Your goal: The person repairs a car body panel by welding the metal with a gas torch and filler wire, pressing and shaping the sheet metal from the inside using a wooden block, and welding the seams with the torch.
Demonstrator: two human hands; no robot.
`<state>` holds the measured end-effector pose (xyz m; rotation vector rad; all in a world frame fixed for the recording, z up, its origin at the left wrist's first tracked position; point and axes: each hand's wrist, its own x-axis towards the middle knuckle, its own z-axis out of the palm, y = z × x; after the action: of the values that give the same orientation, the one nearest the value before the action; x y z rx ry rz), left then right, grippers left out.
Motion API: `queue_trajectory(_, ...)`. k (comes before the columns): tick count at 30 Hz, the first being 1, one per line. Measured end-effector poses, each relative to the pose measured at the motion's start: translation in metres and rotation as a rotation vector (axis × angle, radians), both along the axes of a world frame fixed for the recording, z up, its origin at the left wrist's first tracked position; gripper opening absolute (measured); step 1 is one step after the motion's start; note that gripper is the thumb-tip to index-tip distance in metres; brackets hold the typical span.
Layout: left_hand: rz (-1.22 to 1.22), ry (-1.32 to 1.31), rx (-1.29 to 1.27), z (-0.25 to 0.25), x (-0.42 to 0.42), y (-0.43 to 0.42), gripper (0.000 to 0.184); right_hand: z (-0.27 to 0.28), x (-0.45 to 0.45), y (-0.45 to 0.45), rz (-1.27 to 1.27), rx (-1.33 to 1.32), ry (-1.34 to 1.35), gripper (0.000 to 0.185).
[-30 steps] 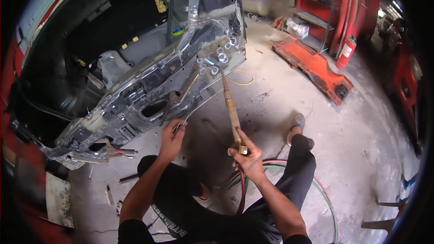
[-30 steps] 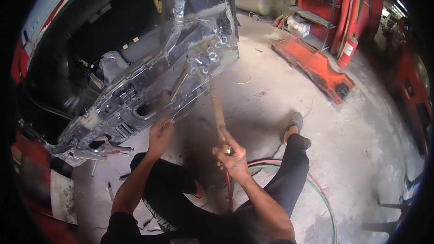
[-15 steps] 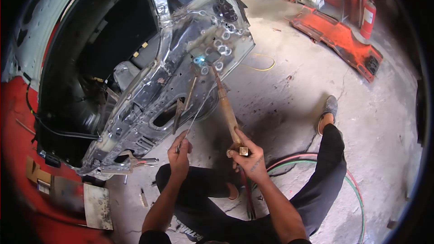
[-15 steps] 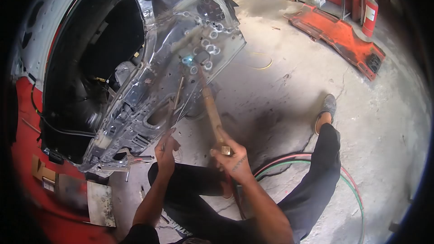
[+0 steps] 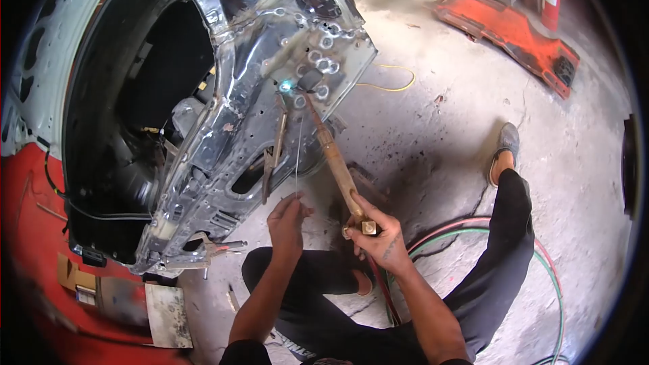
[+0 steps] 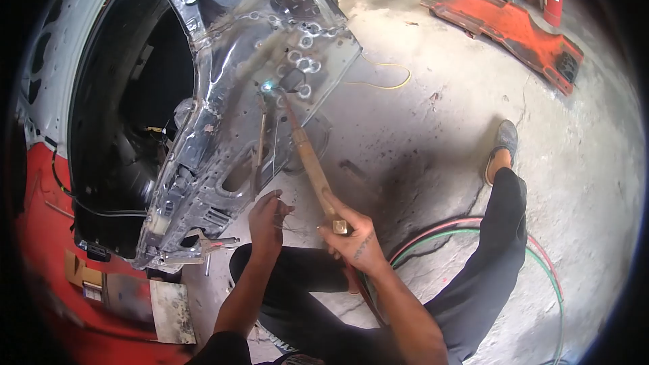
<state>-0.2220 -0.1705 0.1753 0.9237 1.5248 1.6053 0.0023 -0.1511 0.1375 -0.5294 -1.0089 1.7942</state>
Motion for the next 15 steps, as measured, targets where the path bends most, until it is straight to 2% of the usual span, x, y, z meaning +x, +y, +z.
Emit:
queue_trajectory(3, -0.006, 0.013, 0.149, 0.010, -0.010, -0.011, 0.018, 0.004, 0.004, 0.000, 0.022, -0.048, 0.031, 0.070)
queue_trajectory(6, -0.042, 0.015, 0.169, 0.024, -0.027, -0.021, 0.016, 0.002, 0.004, 0.003, 0.039, -0.010, 0.028, 0.069)
queue_trajectory(10, -0.068, -0.035, 0.093, 0.041, -0.040, -0.022, 0.013, 0.004, -0.002, 0.003, 0.044, -0.006, 0.006, 0.070)
queue_trajectory(13, -0.185, -0.026, 0.043, 0.048, -0.031, -0.021, 0.011, 0.004, -0.005, 0.003, 0.039, -0.018, 0.006, 0.070)
queue_trajectory(15, -0.208, 0.108, 0.071, 0.045, -0.032, -0.018, 0.011, 0.003, -0.007, 0.003, 0.037, -0.024, 0.007, 0.071)
